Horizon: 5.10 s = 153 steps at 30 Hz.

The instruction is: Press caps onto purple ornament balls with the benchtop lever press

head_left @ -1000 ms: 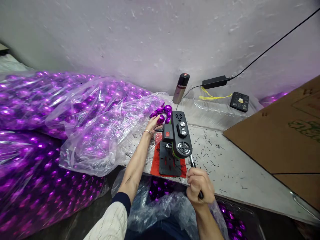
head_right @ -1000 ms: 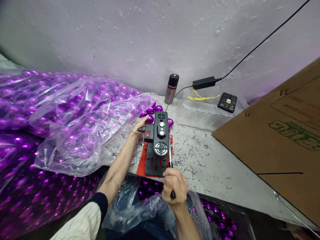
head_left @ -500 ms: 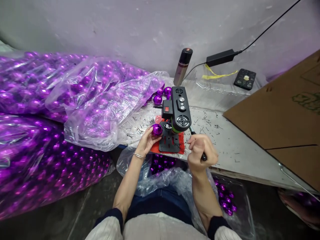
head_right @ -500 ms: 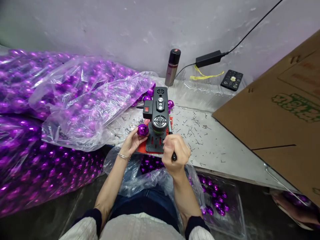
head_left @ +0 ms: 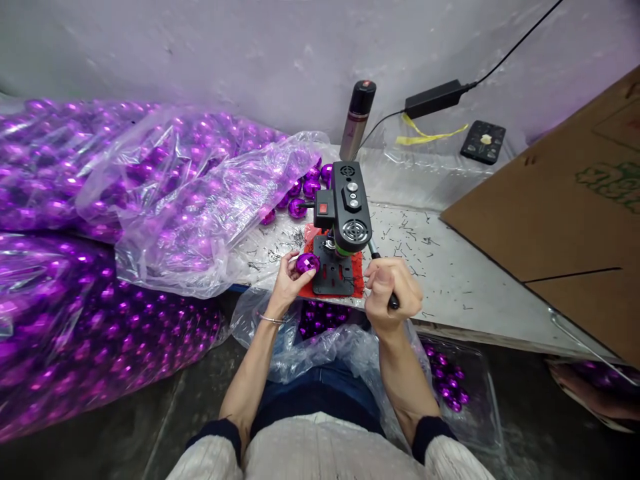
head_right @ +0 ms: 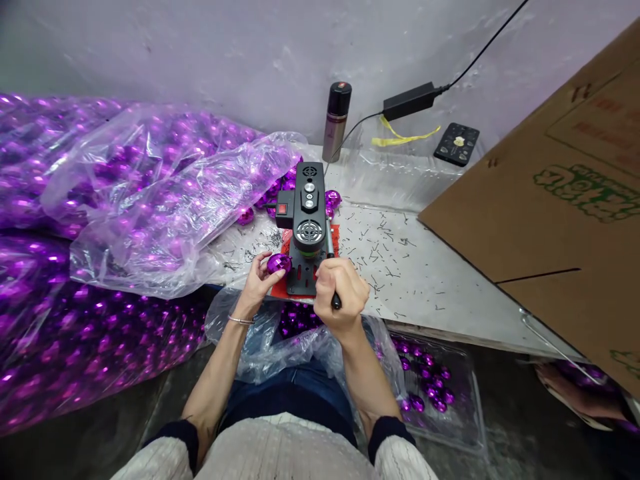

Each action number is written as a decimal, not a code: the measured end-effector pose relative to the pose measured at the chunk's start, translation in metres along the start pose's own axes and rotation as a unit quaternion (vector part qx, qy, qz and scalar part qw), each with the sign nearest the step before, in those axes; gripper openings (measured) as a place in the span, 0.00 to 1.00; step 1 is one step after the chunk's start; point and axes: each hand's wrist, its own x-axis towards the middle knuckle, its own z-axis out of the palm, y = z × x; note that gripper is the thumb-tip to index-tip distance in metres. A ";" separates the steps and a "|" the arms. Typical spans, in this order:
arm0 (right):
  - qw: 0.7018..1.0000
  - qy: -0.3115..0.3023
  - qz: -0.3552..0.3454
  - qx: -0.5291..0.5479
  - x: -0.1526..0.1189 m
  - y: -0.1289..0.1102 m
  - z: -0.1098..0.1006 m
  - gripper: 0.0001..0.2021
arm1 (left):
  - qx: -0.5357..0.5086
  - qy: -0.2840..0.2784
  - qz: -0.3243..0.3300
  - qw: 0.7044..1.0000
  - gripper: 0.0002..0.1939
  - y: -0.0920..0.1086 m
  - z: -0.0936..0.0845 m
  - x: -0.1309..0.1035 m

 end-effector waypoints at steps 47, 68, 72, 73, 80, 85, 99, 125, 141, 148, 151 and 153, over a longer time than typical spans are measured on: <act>0.999 -0.026 -0.028 0.000 -0.003 0.003 -0.004 0.13 | 0.337 -0.049 0.330 0.880 0.33 -0.032 0.031 0.025; 1.000 -0.012 -0.026 -0.007 -0.033 0.015 0.001 0.14 | 0.298 -0.103 0.296 0.902 0.34 -0.027 0.028 0.031; 0.999 -0.001 -0.044 0.012 -0.044 0.023 0.007 0.15 | 0.296 -0.102 0.298 0.902 0.34 -0.027 0.028 0.031; 0.999 0.002 -0.048 0.015 -0.046 0.025 0.008 0.15 | 0.294 -0.102 0.299 0.902 0.34 -0.027 0.028 0.031; 0.998 0.025 -0.048 0.008 -0.055 0.032 0.012 0.16 | 0.286 -0.100 0.295 0.906 0.35 -0.028 0.028 0.031; 0.997 0.045 -0.056 0.011 -0.061 0.036 0.015 0.16 | 0.290 -0.099 0.275 0.911 0.36 -0.030 0.029 0.032; 0.998 0.051 -0.031 0.014 -0.050 0.029 0.016 0.18 | 0.298 -0.095 0.276 0.909 0.37 -0.034 0.029 0.034; 1.000 -0.003 0.001 0.027 -0.021 0.011 0.000 0.14 | 0.440 0.142 0.257 0.849 0.19 0.023 0.005 0.126; 0.999 0.007 -0.001 0.031 -0.018 0.008 0.003 0.14 | 0.011 0.027 0.066 0.997 0.35 0.003 -0.017 0.045; 0.998 0.018 0.049 0.032 -0.002 -0.005 0.004 0.15 | 0.005 0.012 0.054 0.998 0.31 -0.022 0.019 -0.001; 0.998 0.008 0.050 0.032 0.000 -0.006 0.002 0.15 | 0.080 0.011 0.102 0.991 0.30 -0.027 0.031 0.006; 0.999 0.003 0.043 0.028 -0.001 -0.005 0.001 0.15 | 0.121 0.029 0.128 0.984 0.29 -0.029 0.036 0.009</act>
